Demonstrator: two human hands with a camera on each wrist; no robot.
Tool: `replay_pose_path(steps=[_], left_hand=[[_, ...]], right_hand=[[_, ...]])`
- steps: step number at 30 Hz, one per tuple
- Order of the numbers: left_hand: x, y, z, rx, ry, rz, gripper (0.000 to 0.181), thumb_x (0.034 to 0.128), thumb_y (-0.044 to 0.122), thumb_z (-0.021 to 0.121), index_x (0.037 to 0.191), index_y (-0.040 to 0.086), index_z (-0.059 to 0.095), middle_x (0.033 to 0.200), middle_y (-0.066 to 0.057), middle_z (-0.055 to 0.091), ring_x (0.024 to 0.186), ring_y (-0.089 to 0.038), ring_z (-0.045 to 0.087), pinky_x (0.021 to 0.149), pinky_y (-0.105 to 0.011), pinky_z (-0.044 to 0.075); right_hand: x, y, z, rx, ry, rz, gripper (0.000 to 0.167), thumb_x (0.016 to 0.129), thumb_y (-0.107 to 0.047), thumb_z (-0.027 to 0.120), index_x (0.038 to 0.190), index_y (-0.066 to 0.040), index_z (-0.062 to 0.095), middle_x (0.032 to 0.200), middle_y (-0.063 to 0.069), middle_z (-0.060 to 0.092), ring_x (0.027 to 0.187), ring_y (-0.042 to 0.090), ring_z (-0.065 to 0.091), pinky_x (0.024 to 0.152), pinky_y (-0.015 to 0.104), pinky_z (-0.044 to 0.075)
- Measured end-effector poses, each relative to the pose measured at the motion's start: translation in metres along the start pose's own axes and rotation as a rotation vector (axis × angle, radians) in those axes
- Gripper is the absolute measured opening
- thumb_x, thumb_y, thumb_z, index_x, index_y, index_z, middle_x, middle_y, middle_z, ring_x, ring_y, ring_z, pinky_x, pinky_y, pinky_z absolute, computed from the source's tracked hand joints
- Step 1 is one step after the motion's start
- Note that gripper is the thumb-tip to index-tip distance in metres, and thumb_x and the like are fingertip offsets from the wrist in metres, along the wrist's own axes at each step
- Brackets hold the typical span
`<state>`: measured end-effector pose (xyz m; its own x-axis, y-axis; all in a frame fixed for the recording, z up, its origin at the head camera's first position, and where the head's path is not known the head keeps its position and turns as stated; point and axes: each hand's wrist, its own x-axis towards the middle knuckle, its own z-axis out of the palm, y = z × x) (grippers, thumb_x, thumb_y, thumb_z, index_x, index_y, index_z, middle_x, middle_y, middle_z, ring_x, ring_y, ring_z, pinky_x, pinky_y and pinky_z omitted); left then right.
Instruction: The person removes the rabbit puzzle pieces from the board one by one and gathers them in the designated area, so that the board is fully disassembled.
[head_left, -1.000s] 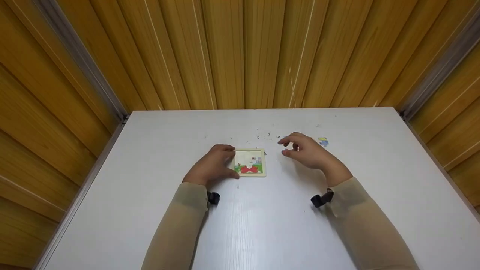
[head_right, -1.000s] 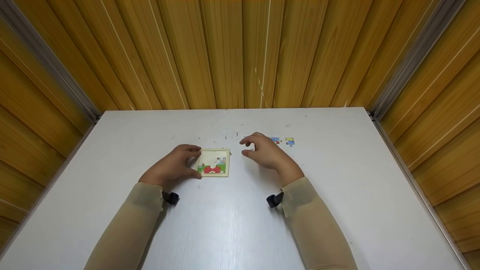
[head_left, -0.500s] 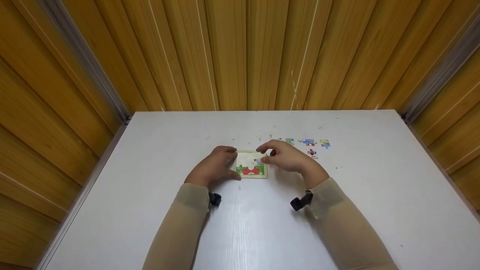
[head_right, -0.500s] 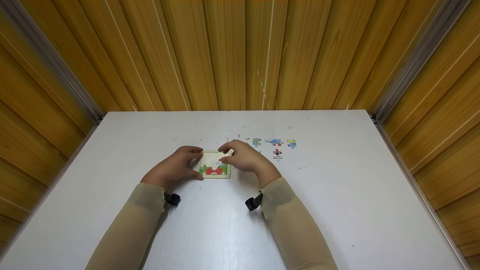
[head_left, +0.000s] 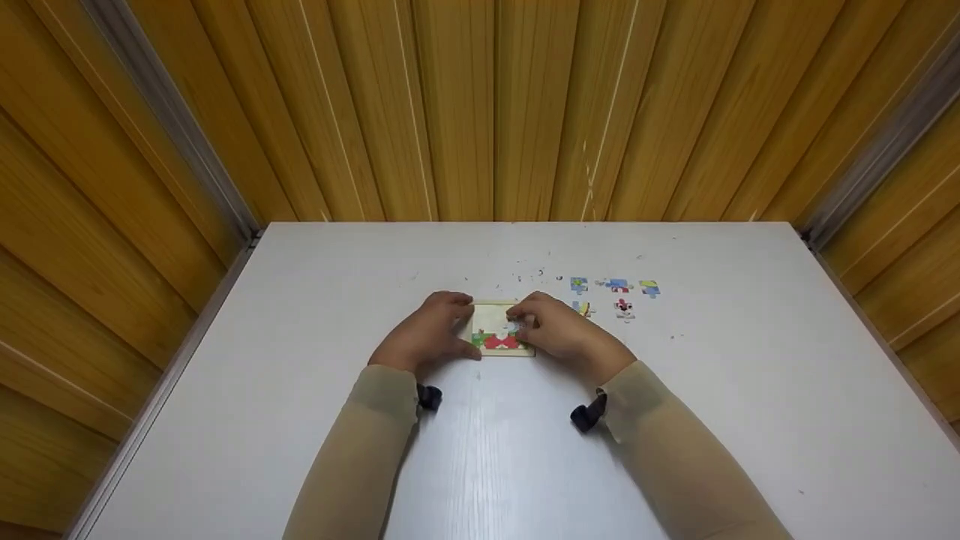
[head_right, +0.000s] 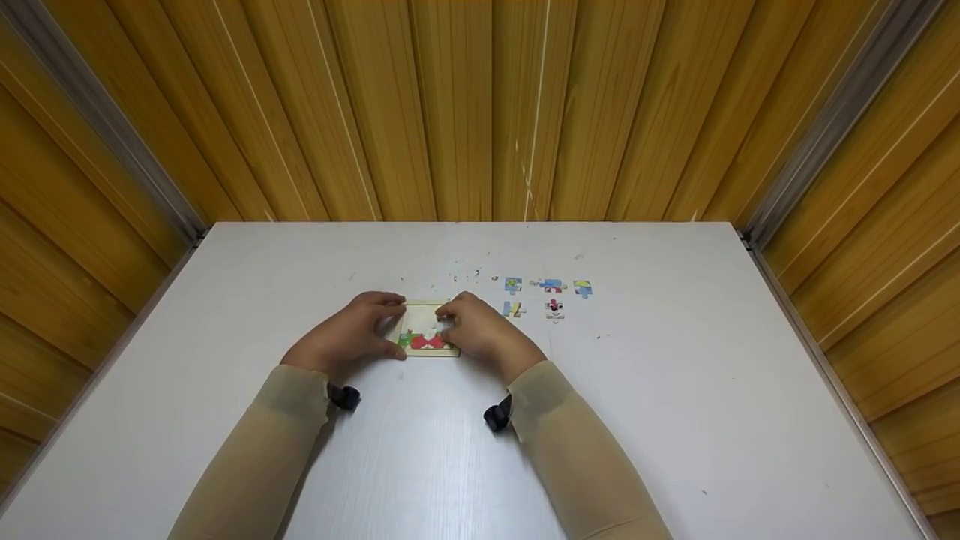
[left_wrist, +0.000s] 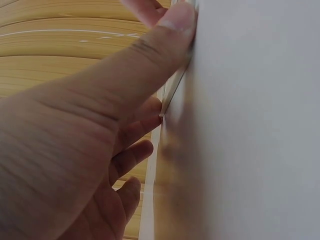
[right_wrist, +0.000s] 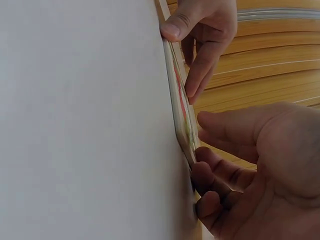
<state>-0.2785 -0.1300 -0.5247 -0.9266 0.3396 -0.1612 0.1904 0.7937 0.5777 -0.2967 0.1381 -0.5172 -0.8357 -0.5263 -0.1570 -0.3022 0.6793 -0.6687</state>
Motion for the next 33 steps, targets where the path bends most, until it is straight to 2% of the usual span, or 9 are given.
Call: replay_pose_path(steps=[5,13,20,25,33], left_hand=[[-0.0007,0.0009,-0.0011,0.005,0.003,0.015,0.088,0.0883,0.03,0.101,0.163,0.009,0.061,0.177,-0.009,0.048,0.172,-0.032,0.035,0.141,-0.048,0.036],[0.0004,-0.0012,-0.0002,-0.013,0.001,0.01,0.087,0.0877,0.032,0.101,0.163,0.01,0.062,0.177,-0.008,0.048,0.172,-0.032,0.035,0.141,-0.049,0.035],[0.0002,-0.002,-0.0001,-0.04,0.002,-0.006,0.09,0.0871,0.032,0.101,0.164,0.009,0.061,0.178,-0.008,0.047,0.173,-0.032,0.034,0.142,-0.049,0.034],[0.0015,-0.002,-0.0006,-0.022,0.005,0.004,0.089,0.0874,0.032,0.101,0.163,0.009,0.061,0.177,-0.008,0.048,0.172,-0.031,0.035,0.141,-0.049,0.035],[0.0,-0.0017,-0.0005,-0.001,0.004,-0.001,0.09,0.087,0.033,0.101,0.164,0.012,0.06,0.178,-0.005,0.047,0.173,-0.03,0.035,0.141,-0.047,0.035]], right_hand=[[0.0007,-0.0014,0.0025,-0.057,0.013,-0.021,0.037,0.11,-0.013,0.068,0.146,-0.007,0.074,0.147,0.015,0.065,0.135,0.032,0.065,0.125,0.056,0.051],[0.0017,-0.0028,0.0061,-0.029,0.02,0.016,0.036,0.11,-0.01,0.068,0.145,-0.007,0.075,0.148,0.015,0.063,0.146,0.036,0.061,0.132,0.057,0.045],[0.0033,-0.0031,0.0065,-0.026,0.024,0.049,0.033,0.109,-0.01,0.069,0.142,-0.009,0.075,0.148,0.014,0.061,0.145,0.035,0.061,0.131,0.057,0.046],[0.0043,-0.0041,0.0064,-0.02,0.024,0.069,0.034,0.109,-0.01,0.069,0.143,-0.013,0.074,0.146,0.013,0.061,0.138,0.034,0.062,0.129,0.057,0.048],[0.0042,-0.0036,0.0068,-0.002,0.027,0.076,0.038,0.107,-0.007,0.071,0.144,-0.012,0.076,0.145,0.011,0.062,0.14,0.032,0.062,0.13,0.055,0.047]])
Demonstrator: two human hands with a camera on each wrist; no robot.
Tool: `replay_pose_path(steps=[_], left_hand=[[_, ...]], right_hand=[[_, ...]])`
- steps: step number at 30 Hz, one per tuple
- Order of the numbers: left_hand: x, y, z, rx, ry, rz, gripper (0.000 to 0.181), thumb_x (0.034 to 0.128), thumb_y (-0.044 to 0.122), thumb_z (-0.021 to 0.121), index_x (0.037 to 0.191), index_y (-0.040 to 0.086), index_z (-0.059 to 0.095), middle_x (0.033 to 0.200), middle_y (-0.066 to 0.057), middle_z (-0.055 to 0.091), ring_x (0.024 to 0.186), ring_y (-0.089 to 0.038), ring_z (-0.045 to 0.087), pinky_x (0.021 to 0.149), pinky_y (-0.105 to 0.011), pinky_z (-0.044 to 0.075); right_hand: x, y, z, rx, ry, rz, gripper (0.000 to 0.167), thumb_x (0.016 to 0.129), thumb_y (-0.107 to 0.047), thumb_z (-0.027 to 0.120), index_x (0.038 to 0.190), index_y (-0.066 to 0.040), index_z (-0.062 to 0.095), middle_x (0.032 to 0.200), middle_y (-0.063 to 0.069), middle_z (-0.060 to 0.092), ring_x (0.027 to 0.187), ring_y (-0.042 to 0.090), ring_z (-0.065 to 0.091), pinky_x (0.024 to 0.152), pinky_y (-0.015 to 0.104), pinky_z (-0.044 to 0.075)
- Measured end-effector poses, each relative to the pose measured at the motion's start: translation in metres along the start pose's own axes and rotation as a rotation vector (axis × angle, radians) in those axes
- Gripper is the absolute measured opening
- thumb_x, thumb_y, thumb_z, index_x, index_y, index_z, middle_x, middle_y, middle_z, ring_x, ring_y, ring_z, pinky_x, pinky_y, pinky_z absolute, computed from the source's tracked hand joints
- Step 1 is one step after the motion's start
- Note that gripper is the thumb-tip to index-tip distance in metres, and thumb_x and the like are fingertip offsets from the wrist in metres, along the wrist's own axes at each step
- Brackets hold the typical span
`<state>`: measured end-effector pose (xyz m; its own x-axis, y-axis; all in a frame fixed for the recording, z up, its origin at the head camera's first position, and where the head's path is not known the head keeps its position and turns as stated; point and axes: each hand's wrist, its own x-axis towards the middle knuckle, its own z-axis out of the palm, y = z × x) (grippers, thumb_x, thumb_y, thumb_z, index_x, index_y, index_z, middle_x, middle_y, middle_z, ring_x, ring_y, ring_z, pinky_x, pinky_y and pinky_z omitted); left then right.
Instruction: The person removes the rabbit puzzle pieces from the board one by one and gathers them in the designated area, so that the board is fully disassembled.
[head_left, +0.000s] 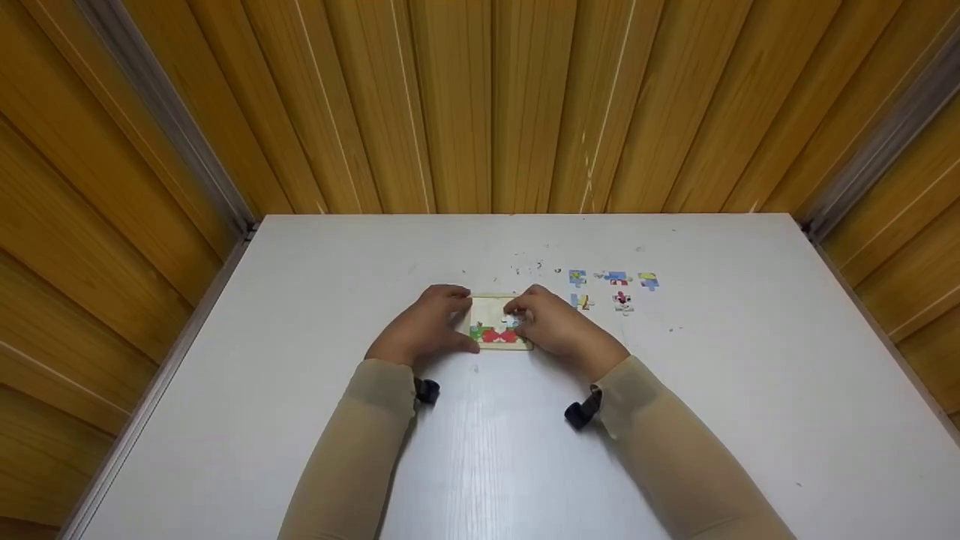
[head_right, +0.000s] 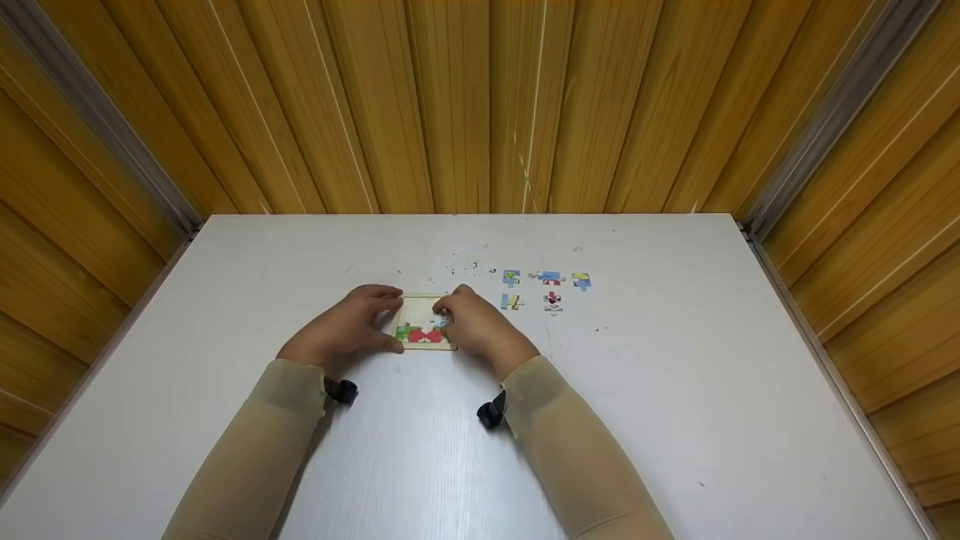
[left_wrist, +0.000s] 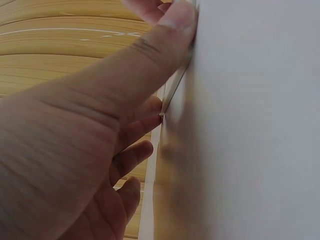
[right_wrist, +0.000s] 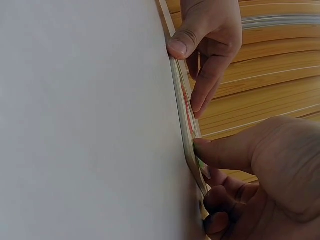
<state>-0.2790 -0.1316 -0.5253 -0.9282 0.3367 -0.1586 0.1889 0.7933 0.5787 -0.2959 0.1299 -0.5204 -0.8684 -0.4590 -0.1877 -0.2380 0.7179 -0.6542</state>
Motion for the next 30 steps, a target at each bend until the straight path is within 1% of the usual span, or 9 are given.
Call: replay_pose_path(steps=[6,13,17,23,30], left_hand=[[0.0,-0.0006,0.0001,-0.002,0.0,0.002,0.091,0.0872,0.035,0.101,0.165,0.01,0.059,0.178,-0.005,0.047,0.173,-0.029,0.033,0.142,-0.047,0.034],[0.0014,-0.0005,0.0003,-0.016,-0.005,-0.008,0.092,0.088,0.035,0.1,0.166,0.011,0.058,0.179,-0.004,0.046,0.174,-0.029,0.032,0.143,-0.048,0.033],[0.0021,-0.0012,0.0005,-0.004,-0.008,-0.002,0.092,0.0889,0.035,0.1,0.167,0.011,0.057,0.18,-0.005,0.046,0.174,-0.03,0.032,0.143,-0.048,0.032],[0.0028,-0.0011,0.0001,-0.009,-0.009,0.005,0.092,0.0883,0.034,0.1,0.166,0.009,0.058,0.179,-0.006,0.047,0.174,-0.031,0.032,0.143,-0.048,0.031],[0.0018,0.0004,-0.0003,-0.018,-0.003,0.015,0.088,0.0859,0.032,0.102,0.162,0.011,0.063,0.177,-0.007,0.049,0.173,-0.03,0.033,0.143,-0.048,0.033]], right_hand=[[-0.0008,0.0008,-0.0001,-0.002,-0.002,-0.005,0.039,0.108,-0.008,0.07,0.147,-0.01,0.075,0.144,0.011,0.063,0.138,0.031,0.062,0.128,0.055,0.048],[-0.0014,0.0019,0.0002,-0.012,-0.009,-0.016,0.042,0.11,-0.01,0.069,0.152,-0.011,0.073,0.146,0.013,0.062,0.139,0.031,0.061,0.128,0.056,0.048],[-0.0014,0.0022,0.0002,-0.004,-0.009,-0.014,0.042,0.111,-0.01,0.069,0.153,-0.011,0.072,0.146,0.014,0.062,0.139,0.032,0.061,0.128,0.056,0.048],[-0.0013,0.0004,0.0,-0.005,-0.003,-0.015,0.042,0.109,-0.009,0.07,0.152,-0.011,0.073,0.144,0.014,0.061,0.136,0.032,0.061,0.126,0.055,0.049],[-0.0012,-0.0003,-0.0012,-0.065,0.001,-0.056,0.037,0.109,-0.01,0.07,0.146,-0.01,0.075,0.144,0.018,0.062,0.131,0.035,0.064,0.121,0.057,0.053]])
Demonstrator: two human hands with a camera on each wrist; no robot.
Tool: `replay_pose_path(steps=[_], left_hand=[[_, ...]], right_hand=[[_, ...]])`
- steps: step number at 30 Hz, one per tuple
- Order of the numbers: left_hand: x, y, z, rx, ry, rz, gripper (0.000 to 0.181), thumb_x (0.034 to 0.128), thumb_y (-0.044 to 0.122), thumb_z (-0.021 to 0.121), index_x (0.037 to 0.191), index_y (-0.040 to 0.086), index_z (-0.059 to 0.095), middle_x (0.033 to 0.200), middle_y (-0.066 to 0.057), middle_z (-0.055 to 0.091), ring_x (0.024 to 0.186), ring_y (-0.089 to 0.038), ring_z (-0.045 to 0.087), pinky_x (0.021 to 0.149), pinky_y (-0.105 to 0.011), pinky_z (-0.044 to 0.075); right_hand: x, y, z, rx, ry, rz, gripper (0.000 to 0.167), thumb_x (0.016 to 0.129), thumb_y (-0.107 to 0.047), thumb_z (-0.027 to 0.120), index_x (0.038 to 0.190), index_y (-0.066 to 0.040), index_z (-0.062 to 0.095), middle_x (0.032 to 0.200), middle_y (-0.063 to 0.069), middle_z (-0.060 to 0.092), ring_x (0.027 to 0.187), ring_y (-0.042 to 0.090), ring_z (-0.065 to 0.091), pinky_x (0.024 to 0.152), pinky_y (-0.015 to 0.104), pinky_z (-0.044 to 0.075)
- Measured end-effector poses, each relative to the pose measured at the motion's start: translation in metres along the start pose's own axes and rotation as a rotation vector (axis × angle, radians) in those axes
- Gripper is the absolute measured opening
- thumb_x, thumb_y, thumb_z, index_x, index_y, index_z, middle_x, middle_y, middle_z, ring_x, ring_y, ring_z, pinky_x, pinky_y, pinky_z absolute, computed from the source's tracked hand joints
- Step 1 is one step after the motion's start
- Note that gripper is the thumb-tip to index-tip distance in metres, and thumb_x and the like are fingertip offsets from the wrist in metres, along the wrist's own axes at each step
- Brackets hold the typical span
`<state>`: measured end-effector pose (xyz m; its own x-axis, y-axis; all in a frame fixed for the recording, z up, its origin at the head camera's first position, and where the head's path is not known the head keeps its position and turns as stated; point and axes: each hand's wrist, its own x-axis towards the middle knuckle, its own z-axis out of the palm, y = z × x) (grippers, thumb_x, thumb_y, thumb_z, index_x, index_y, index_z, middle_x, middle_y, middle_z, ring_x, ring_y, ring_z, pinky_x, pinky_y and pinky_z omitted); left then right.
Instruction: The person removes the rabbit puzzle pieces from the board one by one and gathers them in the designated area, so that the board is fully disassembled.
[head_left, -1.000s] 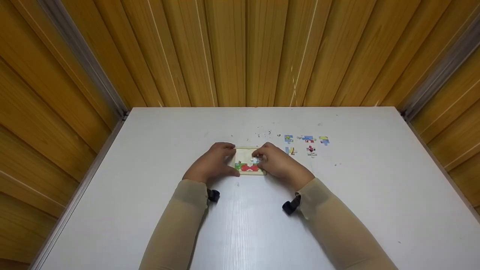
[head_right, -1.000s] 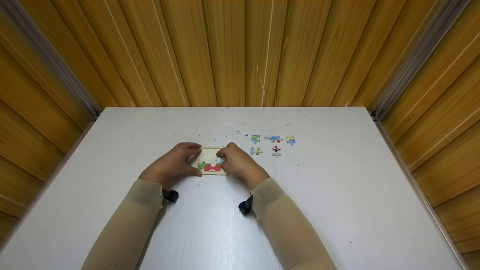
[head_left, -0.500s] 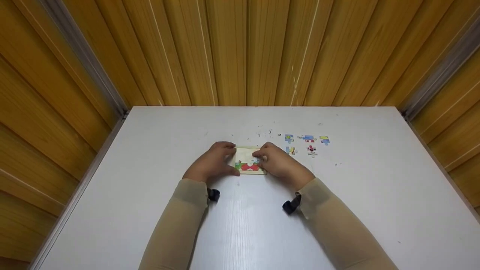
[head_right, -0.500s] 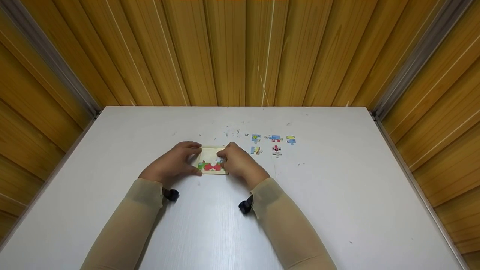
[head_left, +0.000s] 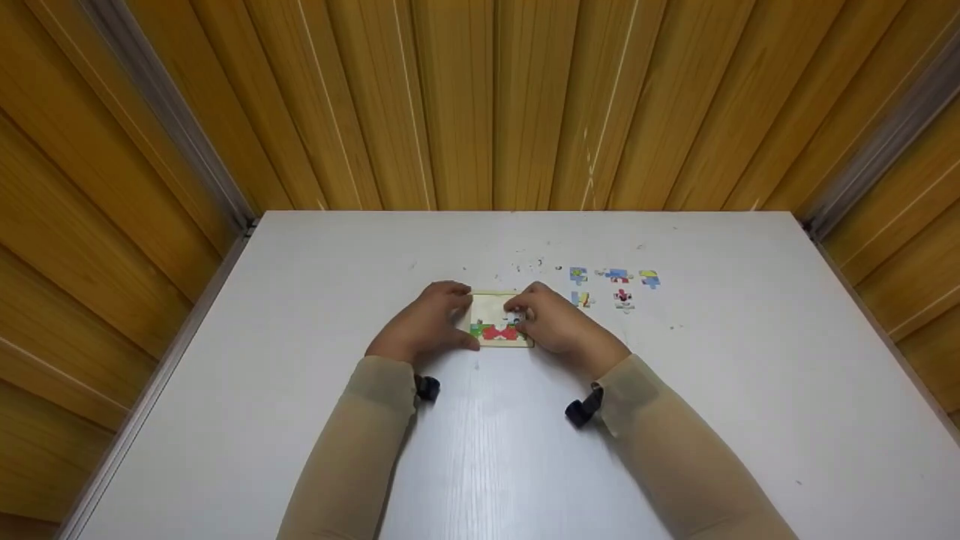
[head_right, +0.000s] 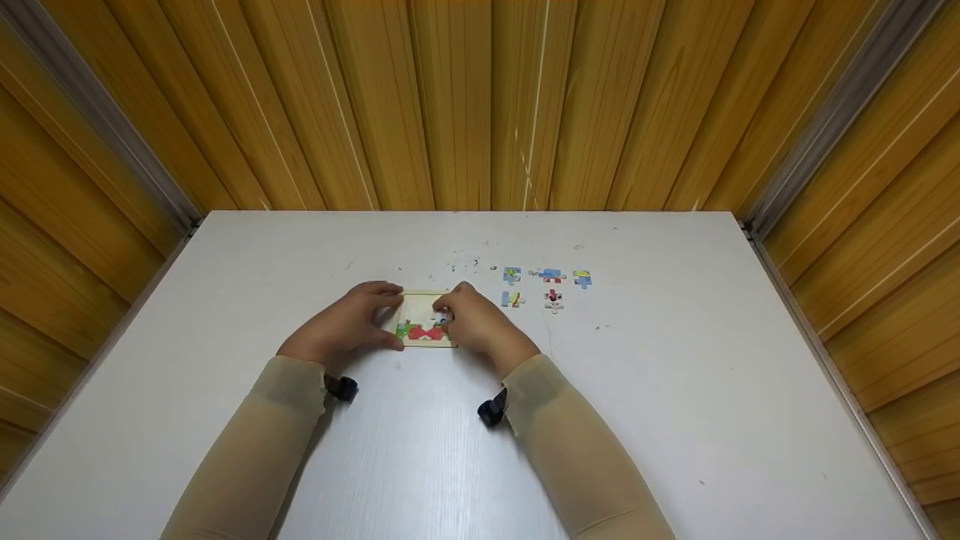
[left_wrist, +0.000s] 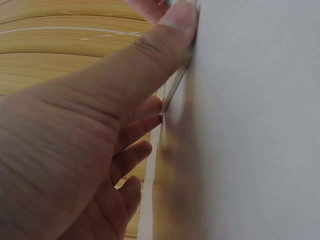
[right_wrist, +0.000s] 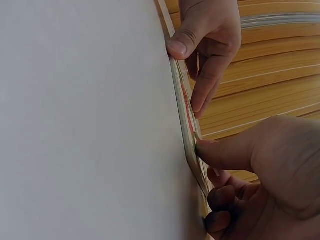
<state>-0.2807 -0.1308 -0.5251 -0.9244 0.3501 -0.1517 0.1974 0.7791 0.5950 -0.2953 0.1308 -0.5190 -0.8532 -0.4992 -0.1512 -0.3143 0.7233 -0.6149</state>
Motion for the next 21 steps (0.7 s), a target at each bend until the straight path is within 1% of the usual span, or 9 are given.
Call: replay_pose_path(steps=[4,9,11,15,17,21], left_hand=[[-0.001,0.0,0.0,-0.017,0.0,-0.009,0.089,0.0859,0.032,0.102,0.163,0.011,0.062,0.177,-0.007,0.048,0.173,-0.031,0.033,0.143,-0.049,0.032],[-0.001,-0.001,-0.002,-0.032,0.001,-0.022,0.091,0.0861,0.032,0.102,0.164,0.011,0.061,0.178,-0.007,0.047,0.174,-0.032,0.032,0.143,-0.05,0.031],[-0.001,0.0,-0.002,-0.031,0.003,-0.025,0.09,0.0862,0.031,0.102,0.164,0.011,0.061,0.178,-0.007,0.047,0.174,-0.032,0.032,0.143,-0.05,0.031],[-0.002,0.001,0.001,-0.031,0.003,-0.031,0.09,0.0865,0.031,0.102,0.164,0.013,0.061,0.178,-0.006,0.047,0.174,-0.031,0.032,0.143,-0.051,0.031],[-0.001,0.001,0.001,-0.038,0.004,-0.033,0.089,0.086,0.029,0.102,0.164,0.013,0.061,0.178,-0.006,0.047,0.174,-0.031,0.032,0.143,-0.05,0.031],[-0.001,0.001,0.002,-0.04,0.012,-0.031,0.089,0.0848,0.027,0.103,0.163,0.012,0.062,0.177,-0.006,0.048,0.173,-0.031,0.033,0.143,-0.049,0.031]], right_hand=[[0.0,-0.001,-0.001,0.011,0.01,0.001,0.037,0.111,-0.013,0.067,0.148,-0.011,0.073,0.145,0.018,0.062,0.131,0.034,0.063,0.121,0.057,0.052],[-0.001,-0.004,-0.005,0.056,0.046,0.005,0.038,0.114,-0.015,0.065,0.151,-0.011,0.071,0.148,0.016,0.062,0.138,0.036,0.062,0.126,0.058,0.049],[-0.003,-0.004,-0.008,0.071,0.054,0.008,0.038,0.114,-0.014,0.065,0.151,-0.012,0.071,0.149,0.015,0.062,0.136,0.035,0.062,0.123,0.057,0.05],[-0.014,-0.001,-0.019,0.069,0.064,0.0,0.038,0.114,-0.012,0.065,0.151,-0.013,0.072,0.148,0.013,0.063,0.125,0.031,0.061,0.113,0.053,0.052],[-0.021,0.003,-0.027,0.066,0.07,-0.01,0.038,0.114,-0.011,0.065,0.151,-0.012,0.071,0.148,0.014,0.063,0.122,0.031,0.06,0.11,0.051,0.052],[-0.037,0.018,-0.045,0.07,0.083,-0.005,0.038,0.114,-0.011,0.066,0.152,-0.013,0.071,0.149,0.012,0.062,0.12,0.029,0.058,0.106,0.047,0.051]])
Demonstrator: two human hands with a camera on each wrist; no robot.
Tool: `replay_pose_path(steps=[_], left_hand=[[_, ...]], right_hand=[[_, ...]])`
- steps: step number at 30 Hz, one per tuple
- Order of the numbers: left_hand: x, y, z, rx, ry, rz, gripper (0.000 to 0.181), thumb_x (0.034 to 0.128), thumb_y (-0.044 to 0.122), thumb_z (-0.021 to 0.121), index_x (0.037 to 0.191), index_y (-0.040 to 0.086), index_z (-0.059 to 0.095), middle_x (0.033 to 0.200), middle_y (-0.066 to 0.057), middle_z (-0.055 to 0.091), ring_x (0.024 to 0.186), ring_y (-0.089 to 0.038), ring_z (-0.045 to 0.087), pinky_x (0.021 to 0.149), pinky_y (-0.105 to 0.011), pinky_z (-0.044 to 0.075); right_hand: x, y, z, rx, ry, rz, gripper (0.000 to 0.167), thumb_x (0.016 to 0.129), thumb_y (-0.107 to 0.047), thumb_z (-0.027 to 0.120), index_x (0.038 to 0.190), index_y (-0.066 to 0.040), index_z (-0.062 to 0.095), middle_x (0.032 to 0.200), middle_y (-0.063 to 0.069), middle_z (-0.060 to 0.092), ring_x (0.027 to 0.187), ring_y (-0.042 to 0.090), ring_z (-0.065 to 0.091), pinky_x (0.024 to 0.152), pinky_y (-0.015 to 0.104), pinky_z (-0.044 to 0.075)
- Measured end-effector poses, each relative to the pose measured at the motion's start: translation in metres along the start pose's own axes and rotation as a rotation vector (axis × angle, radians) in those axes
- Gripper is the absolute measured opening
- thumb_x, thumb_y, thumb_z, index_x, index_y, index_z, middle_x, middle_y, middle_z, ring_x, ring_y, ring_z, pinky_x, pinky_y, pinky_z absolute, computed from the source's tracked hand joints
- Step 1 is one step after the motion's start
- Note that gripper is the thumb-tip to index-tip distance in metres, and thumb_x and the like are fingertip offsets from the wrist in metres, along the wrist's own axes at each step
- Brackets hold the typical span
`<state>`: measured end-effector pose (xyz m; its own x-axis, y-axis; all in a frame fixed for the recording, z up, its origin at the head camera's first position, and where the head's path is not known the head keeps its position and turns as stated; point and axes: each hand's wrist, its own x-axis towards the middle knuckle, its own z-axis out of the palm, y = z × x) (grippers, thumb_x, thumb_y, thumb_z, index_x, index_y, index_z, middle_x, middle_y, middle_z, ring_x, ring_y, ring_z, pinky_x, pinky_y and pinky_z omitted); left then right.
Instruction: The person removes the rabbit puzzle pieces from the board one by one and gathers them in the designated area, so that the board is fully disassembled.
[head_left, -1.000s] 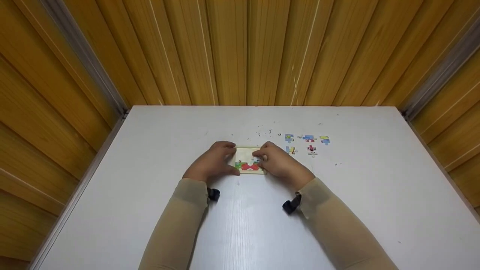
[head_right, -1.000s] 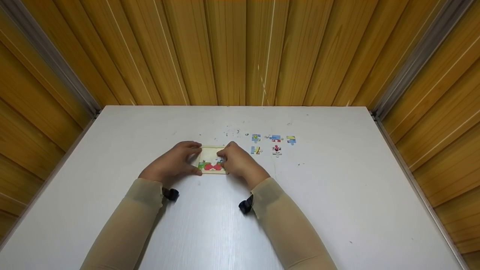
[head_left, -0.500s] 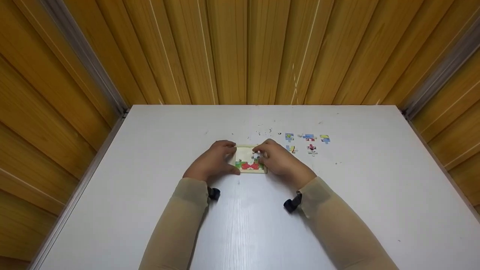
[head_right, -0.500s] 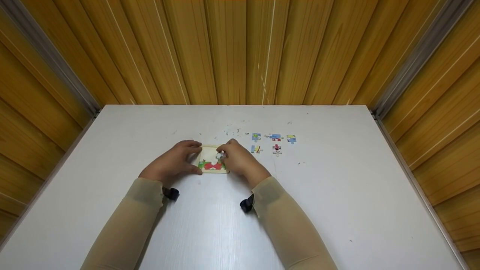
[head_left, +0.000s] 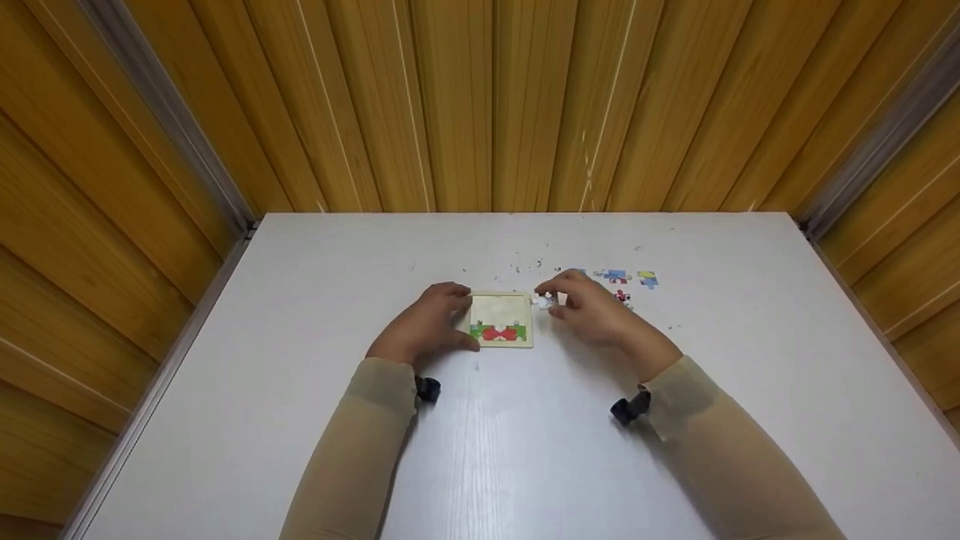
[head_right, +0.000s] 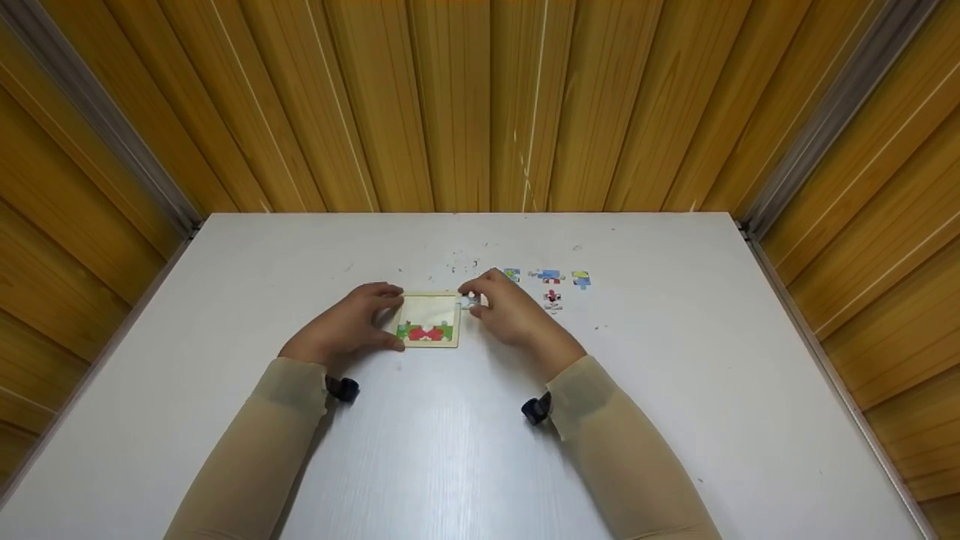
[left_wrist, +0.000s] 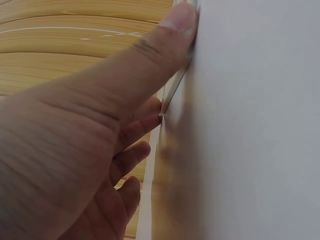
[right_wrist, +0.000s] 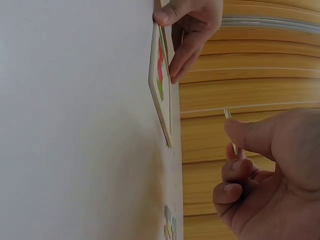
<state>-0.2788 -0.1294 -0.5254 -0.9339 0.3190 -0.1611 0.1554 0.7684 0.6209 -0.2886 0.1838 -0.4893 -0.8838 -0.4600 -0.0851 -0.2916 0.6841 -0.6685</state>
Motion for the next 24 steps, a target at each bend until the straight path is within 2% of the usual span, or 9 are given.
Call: replay_pose_path(steps=[6,11,17,24], left_hand=[[-0.001,-0.001,0.001,-0.006,-0.003,-0.004,0.09,0.0854,0.028,0.103,0.163,0.012,0.062,0.178,-0.005,0.047,0.174,-0.031,0.032,0.143,-0.049,0.03],[-0.001,-0.001,0.001,-0.019,-0.01,-0.003,0.089,0.0852,0.029,0.103,0.163,0.012,0.063,0.178,-0.006,0.046,0.174,-0.032,0.031,0.144,-0.05,0.03],[0.0,-0.001,-0.001,-0.023,-0.008,-0.022,0.091,0.0849,0.03,0.103,0.164,0.013,0.061,0.179,-0.005,0.045,0.175,-0.031,0.03,0.144,-0.05,0.029],[0.0,0.0,0.0,-0.035,-0.003,-0.029,0.091,0.0848,0.029,0.103,0.164,0.014,0.061,0.179,-0.003,0.045,0.175,-0.031,0.03,0.144,-0.051,0.029]], right_hand=[[-0.025,0.022,-0.033,-0.015,0.037,-0.001,0.039,0.115,-0.013,0.066,0.153,-0.014,0.07,0.151,0.01,0.061,0.106,0.023,0.054,0.091,0.034,0.049],[-0.039,0.038,-0.048,0.011,0.109,0.014,0.039,0.114,-0.012,0.067,0.153,-0.012,0.069,0.149,0.01,0.061,0.104,0.022,0.053,0.085,0.027,0.047],[-0.038,0.054,-0.049,0.039,0.103,0.056,0.041,0.113,-0.013,0.067,0.154,-0.014,0.068,0.15,0.008,0.061,0.109,0.024,0.053,0.087,0.027,0.049],[-0.041,0.074,-0.062,0.013,0.097,0.115,0.041,0.113,-0.011,0.067,0.153,-0.015,0.069,0.15,0.009,0.061,0.104,0.025,0.055,0.087,0.031,0.049]])
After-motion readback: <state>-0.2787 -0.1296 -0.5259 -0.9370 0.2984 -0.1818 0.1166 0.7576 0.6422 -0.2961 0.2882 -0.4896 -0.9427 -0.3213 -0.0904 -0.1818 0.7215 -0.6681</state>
